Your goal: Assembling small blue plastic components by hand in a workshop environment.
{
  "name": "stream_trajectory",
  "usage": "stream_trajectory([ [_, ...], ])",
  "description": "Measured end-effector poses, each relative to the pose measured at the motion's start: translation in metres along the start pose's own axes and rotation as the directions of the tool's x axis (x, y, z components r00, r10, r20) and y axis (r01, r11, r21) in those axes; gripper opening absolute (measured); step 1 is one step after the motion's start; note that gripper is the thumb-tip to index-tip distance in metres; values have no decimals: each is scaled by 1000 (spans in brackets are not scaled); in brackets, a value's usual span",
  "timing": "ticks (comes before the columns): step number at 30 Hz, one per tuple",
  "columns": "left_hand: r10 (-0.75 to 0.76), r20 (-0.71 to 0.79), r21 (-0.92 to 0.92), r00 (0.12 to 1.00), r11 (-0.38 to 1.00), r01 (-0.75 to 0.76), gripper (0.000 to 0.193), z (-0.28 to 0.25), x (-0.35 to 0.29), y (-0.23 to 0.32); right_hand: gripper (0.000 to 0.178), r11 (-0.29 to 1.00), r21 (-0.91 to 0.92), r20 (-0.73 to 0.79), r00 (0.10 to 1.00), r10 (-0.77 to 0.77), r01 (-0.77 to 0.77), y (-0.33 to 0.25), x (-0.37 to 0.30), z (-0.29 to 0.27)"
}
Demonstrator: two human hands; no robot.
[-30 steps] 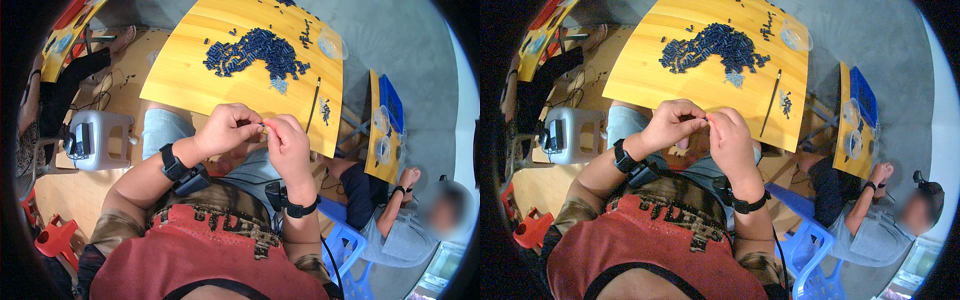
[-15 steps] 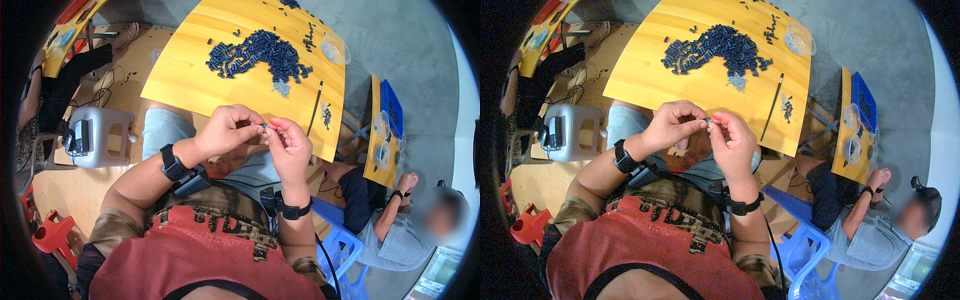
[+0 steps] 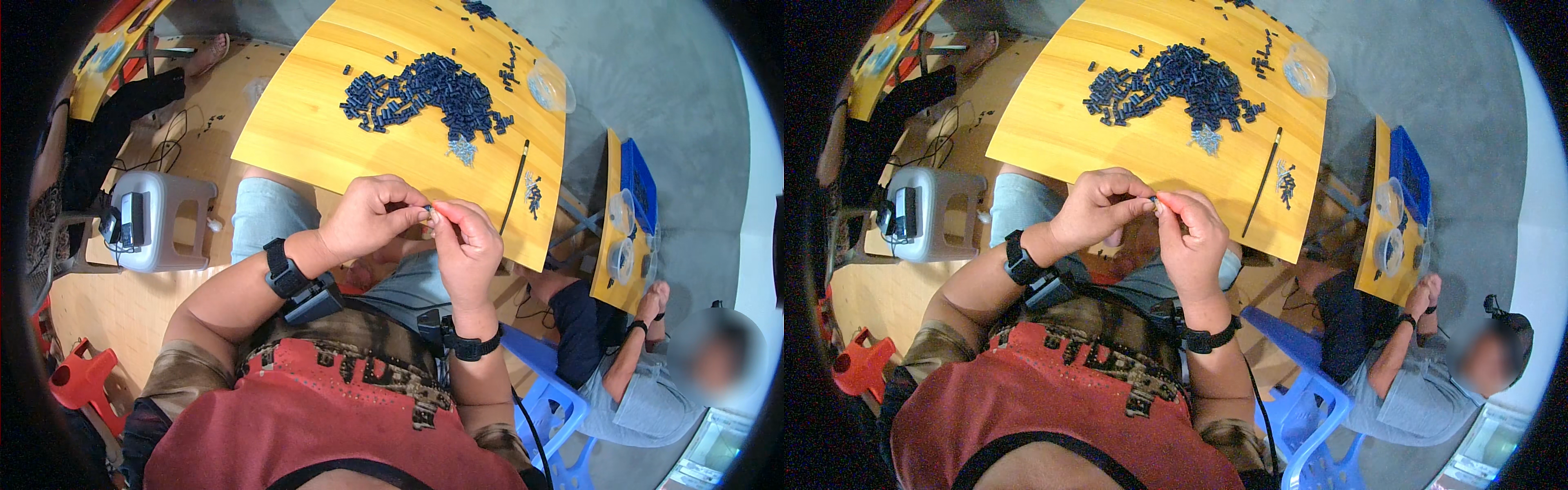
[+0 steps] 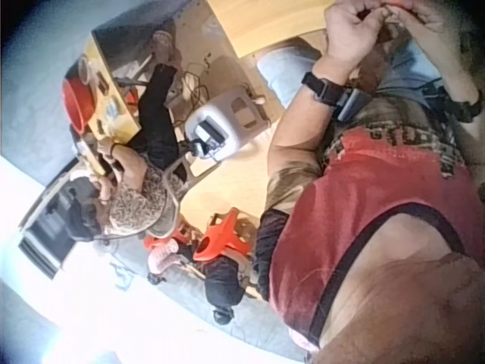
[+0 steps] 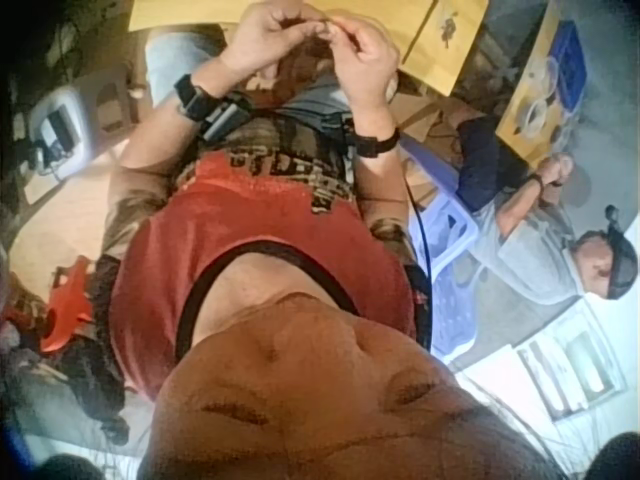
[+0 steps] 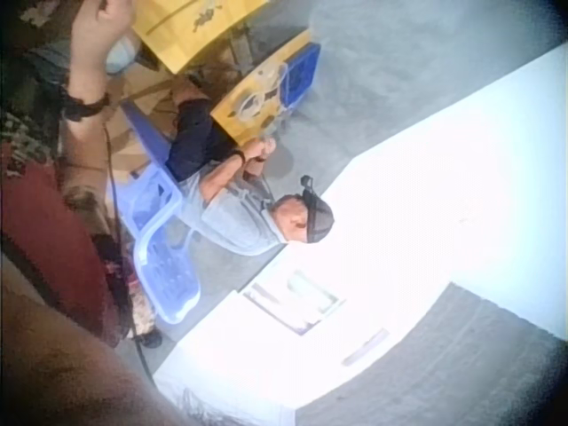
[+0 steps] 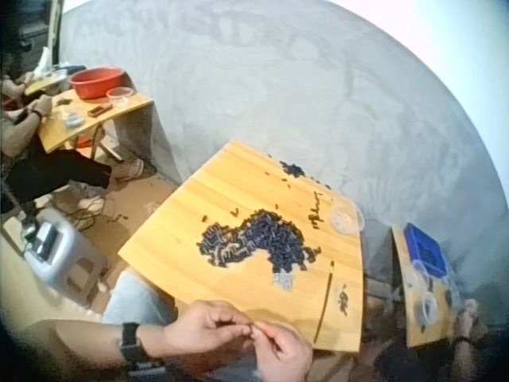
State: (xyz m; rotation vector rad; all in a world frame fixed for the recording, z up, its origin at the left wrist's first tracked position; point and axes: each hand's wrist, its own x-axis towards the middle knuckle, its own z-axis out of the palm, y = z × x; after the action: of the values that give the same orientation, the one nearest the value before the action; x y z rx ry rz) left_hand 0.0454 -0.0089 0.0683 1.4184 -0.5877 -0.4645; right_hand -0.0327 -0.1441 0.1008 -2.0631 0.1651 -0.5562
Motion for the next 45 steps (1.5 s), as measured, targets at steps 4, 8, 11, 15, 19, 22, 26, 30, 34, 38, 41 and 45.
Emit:
stream_trajectory([
  [4,7,-9,10,1000,1000,-7,10,-2,-1,-2,11,1000,-8,34,999,-9,9,0,2,2],
  [8,-14,-13,-15,1000,1000,14,10,-3,-1,0,17,999,-7,48,998,-37,37,3,-1,4],
  [11,-54,-16,-40,998,998,54,11,-2,1,3,29,997,27,34,997,-68,67,2,-6,11],
  [15,-264,50,-235,963,934,269,15,0,6,15,42,995,89,16,999,-38,36,7,-7,13],
  [19,-378,97,-332,921,860,388,17,1,6,21,33,996,-67,41,998,-57,60,-2,-1,6],
  [22,-410,147,-426,900,795,432,16,2,6,11,29,987,-146,30,997,-68,72,-4,0,5],
  [26,-400,137,-523,906,747,410,15,6,6,-2,28,969,-217,35,993,-112,117,1,1,4],
  [30,-412,137,-500,901,757,422,14,5,6,-2,25,938,-295,75,983,-168,183,3,5,2],
  [34,-426,109,-412,898,803,431,14,7,7,7,21,927,-308,85,977,-196,213,3,7,0],
  [38,-421,82,-395,903,818,417,14,11,7,3,19,904,-323,117,960,-255,279,8,7,-4],
  [41,-421,101,-331,901,840,430,14,11,6,2,17,898,-307,174,946,-273,315,10,10,-9],
  [45,-422,110,-428,900,797,426,15,11,5,-10,14,904,-249,219,930,-297,347,10,13,-11],
])
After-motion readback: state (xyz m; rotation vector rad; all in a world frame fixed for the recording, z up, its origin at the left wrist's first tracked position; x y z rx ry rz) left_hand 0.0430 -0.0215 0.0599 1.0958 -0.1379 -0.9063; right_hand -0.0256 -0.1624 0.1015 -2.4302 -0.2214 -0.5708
